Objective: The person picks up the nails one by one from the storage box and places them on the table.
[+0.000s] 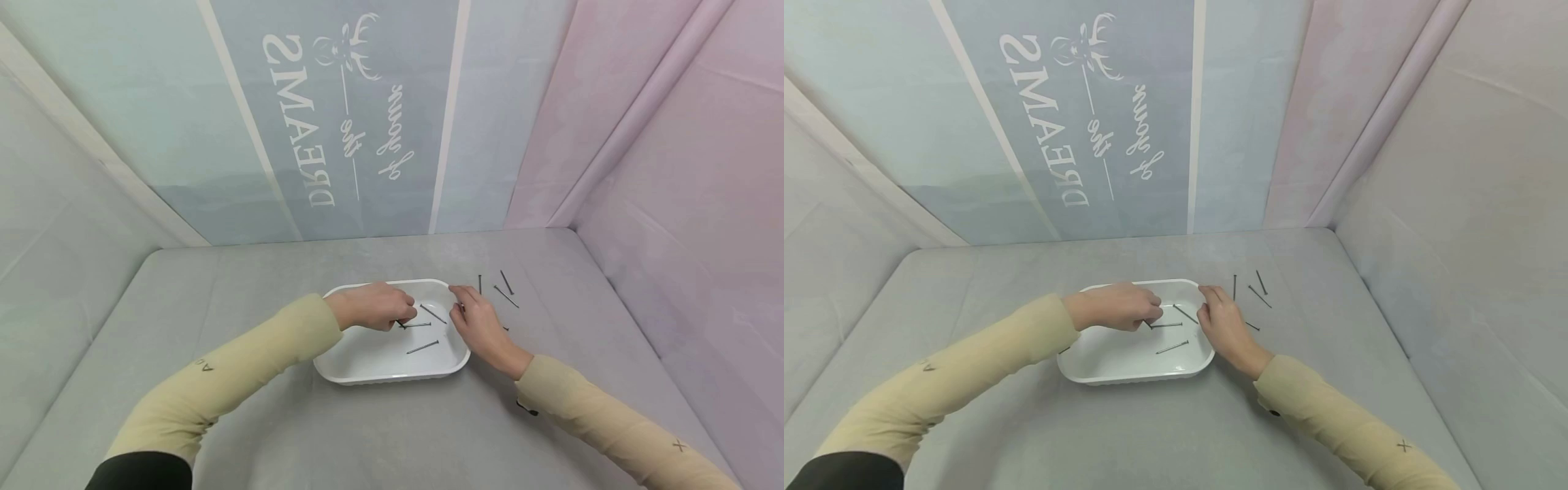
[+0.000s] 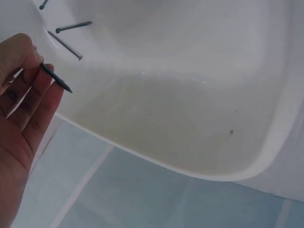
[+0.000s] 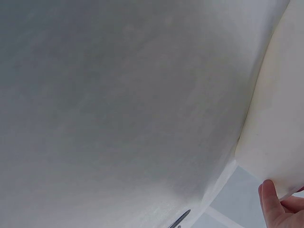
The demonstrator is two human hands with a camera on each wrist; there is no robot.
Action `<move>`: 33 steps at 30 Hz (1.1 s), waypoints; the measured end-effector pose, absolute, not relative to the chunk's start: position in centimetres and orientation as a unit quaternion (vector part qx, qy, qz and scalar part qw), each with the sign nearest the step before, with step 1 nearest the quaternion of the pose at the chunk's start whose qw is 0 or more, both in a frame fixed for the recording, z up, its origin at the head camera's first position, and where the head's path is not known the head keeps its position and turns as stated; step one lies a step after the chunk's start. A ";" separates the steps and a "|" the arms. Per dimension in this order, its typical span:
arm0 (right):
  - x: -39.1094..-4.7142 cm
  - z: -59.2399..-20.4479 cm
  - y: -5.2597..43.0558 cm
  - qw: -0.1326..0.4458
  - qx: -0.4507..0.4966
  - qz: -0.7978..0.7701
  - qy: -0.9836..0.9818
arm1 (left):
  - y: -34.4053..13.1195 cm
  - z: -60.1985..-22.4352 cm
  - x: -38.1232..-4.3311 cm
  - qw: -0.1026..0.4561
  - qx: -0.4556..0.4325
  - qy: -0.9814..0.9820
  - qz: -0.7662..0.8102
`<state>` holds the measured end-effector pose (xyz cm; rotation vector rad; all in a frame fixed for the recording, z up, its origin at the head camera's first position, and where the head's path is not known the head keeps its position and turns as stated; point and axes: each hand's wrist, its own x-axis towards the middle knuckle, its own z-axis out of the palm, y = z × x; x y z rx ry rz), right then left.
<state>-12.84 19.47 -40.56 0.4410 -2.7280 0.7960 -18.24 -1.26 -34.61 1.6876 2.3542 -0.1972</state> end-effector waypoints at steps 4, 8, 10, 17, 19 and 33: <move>-13.1 -40.5 19.6 0.134 0.155 0.273 -0.940 | -1.5 -34.2 -18.2 0.117 0.574 0.809 -0.059; -13.3 -40.3 19.7 0.135 0.159 0.278 -0.938 | -1.8 -33.7 -18.1 0.101 0.575 0.810 -0.048; -13.3 -40.2 19.7 0.133 0.159 0.279 -0.938 | -2.0 -33.5 -18.0 0.094 0.576 0.811 -0.042; -13.6 -40.0 19.9 0.125 0.160 0.278 -0.939 | -2.7 -32.4 -17.7 0.063 0.578 0.813 -0.018; -13.6 -40.0 19.9 0.124 0.160 0.278 -0.939 | -3.0 -32.2 -17.6 0.054 0.578 0.814 -0.015; -13.6 -40.3 19.9 0.132 0.165 0.281 -0.936 | -4.3 -31.1 -17.2 -0.004 0.566 0.823 0.052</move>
